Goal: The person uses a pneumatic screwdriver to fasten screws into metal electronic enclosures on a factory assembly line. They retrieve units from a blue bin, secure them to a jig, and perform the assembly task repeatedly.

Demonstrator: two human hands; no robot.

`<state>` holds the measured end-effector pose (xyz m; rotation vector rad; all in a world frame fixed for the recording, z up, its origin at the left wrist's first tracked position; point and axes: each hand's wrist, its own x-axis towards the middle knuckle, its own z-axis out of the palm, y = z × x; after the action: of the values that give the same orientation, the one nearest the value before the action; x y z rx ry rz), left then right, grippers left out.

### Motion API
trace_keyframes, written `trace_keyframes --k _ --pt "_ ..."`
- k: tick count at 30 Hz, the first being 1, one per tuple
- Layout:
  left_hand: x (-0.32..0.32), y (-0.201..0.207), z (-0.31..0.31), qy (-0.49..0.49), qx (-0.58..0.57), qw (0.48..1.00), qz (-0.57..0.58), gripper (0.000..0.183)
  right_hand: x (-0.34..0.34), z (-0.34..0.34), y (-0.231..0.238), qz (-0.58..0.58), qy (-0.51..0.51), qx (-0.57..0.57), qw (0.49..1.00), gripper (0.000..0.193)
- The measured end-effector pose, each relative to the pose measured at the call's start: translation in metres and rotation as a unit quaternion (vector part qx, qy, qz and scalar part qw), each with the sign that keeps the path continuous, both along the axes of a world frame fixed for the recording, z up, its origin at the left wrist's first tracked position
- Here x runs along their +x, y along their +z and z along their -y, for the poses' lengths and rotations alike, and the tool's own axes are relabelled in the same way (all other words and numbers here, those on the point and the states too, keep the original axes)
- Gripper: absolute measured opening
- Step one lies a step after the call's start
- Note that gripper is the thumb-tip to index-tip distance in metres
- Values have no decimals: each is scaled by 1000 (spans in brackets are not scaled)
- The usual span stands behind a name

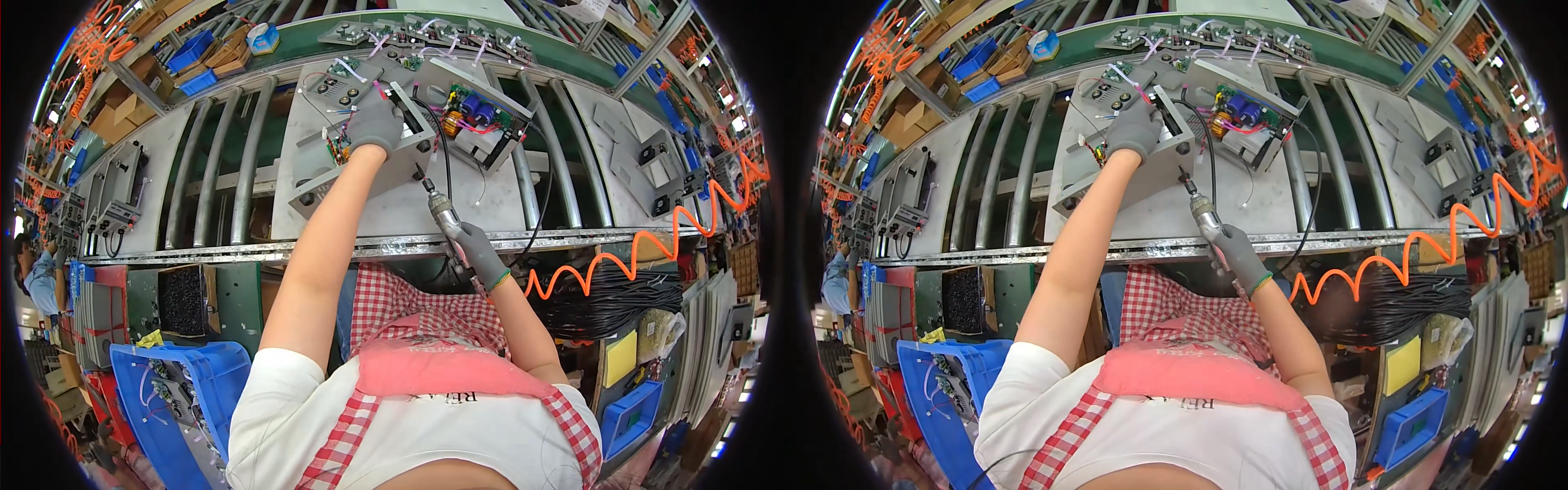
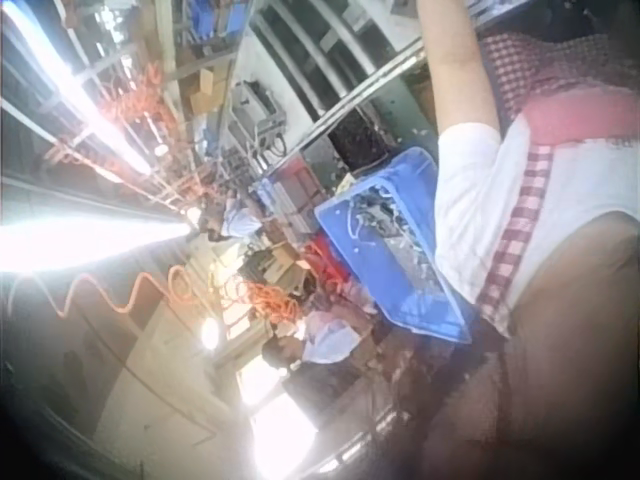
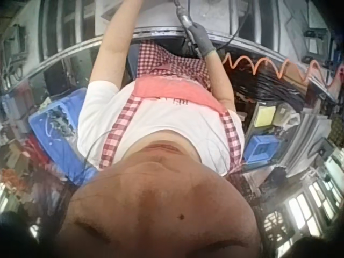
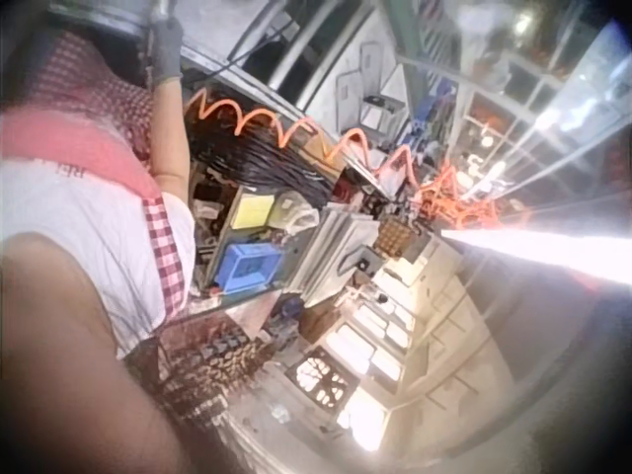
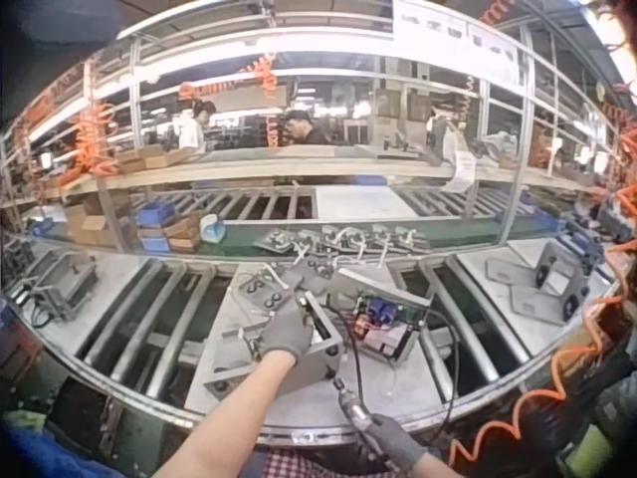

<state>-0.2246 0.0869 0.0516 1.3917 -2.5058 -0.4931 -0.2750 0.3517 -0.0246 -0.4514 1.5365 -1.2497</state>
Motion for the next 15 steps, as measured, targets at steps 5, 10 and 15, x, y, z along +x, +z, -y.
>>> trace_keyframes --k 5,10,15 --pt "-4 -10 7 2 -24 1000 16 33 -5 2 -10 -12 3 -12 1000 36" --pt "-4 -14 10 -15 -30 999 28 33 -7 3 -1 -40 28 23 999 38" --pt "-6 -14 9 -35 -54 996 57 34 -5 8 -6 -76 16 31 997 40"
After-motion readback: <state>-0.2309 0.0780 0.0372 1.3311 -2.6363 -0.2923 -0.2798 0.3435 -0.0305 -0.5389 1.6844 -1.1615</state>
